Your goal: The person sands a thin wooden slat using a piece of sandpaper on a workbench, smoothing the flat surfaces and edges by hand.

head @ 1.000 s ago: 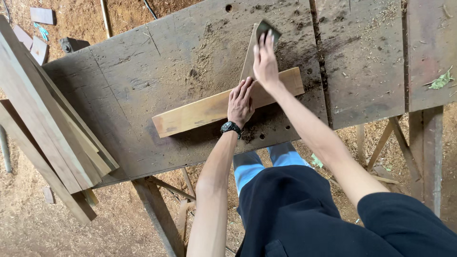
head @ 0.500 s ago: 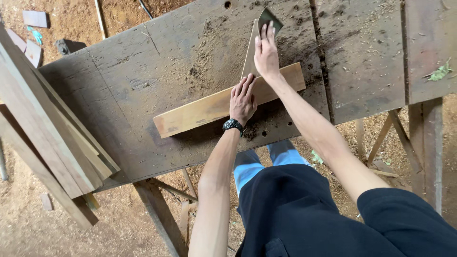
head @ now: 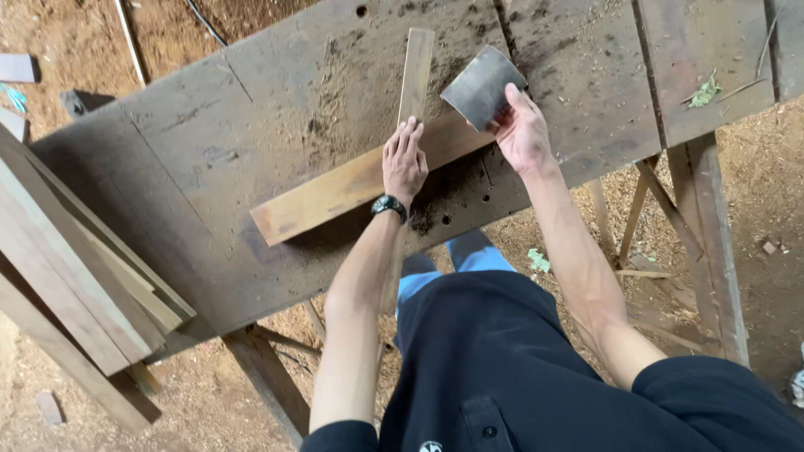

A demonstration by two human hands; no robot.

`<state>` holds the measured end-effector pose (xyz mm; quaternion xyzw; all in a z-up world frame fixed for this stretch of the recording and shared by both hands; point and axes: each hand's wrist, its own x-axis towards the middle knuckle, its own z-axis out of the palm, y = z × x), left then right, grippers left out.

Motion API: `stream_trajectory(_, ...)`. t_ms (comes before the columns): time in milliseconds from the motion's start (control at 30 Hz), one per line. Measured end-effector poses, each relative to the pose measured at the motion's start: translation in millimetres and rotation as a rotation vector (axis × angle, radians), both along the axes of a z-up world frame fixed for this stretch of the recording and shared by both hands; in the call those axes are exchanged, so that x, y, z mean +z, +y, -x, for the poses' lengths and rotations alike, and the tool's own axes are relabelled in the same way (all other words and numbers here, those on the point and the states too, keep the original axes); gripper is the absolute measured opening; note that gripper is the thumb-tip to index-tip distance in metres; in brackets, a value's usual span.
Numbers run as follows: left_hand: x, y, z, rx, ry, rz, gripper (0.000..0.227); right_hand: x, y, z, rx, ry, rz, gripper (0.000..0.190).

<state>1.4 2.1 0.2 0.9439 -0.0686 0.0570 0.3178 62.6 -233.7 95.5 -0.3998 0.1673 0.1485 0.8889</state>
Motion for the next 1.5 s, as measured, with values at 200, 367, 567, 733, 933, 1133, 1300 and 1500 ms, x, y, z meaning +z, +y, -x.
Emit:
stream_trajectory(200, 40, 25, 52, 0.119, 0.082, 0.073, 0.061, -55, 43, 19, 0.210, -0.617, 0.863, 0.036)
stream_trajectory(367, 75, 23, 141, 0.343, 0.191, 0.064, 0.078, -58, 93, 31, 0.792, -1.354, 1.395, 0.045)
stream_trajectory(567, 68, 5, 180, 0.496, 0.295, 0.059, 0.097, -82, 98, 61, 0.990, -1.519, 1.381, 0.051)
stream_trajectory(733, 39, -5, 190, 0.557, 0.327, -0.036, 0.090, -98, 94, 43, 1.072, -1.571, 1.316, 0.057)
stream_trajectory(933, 18, 1, 191, 0.593, 0.349, -0.084, 0.081, -109, 91, 25, 1.120, -1.457, 1.275, 0.055)
stream_trajectory(1133, 0, 37, 181, 0.581, 0.278, -0.138, 0.082, -119, 71, -39, 0.921, -1.238, 1.389, 0.045)
stream_trajectory(1300, 7, 62, 166, 0.544, 0.244, -0.161, 0.086, -118, 89, 3, 0.783, -1.091, 1.339, 0.052)
stream_trajectory(1500, 17, 68, 160, 0.535, 0.245, -0.134, 0.083, -91, 93, 17, 1.197, -1.063, 1.329, 0.050)
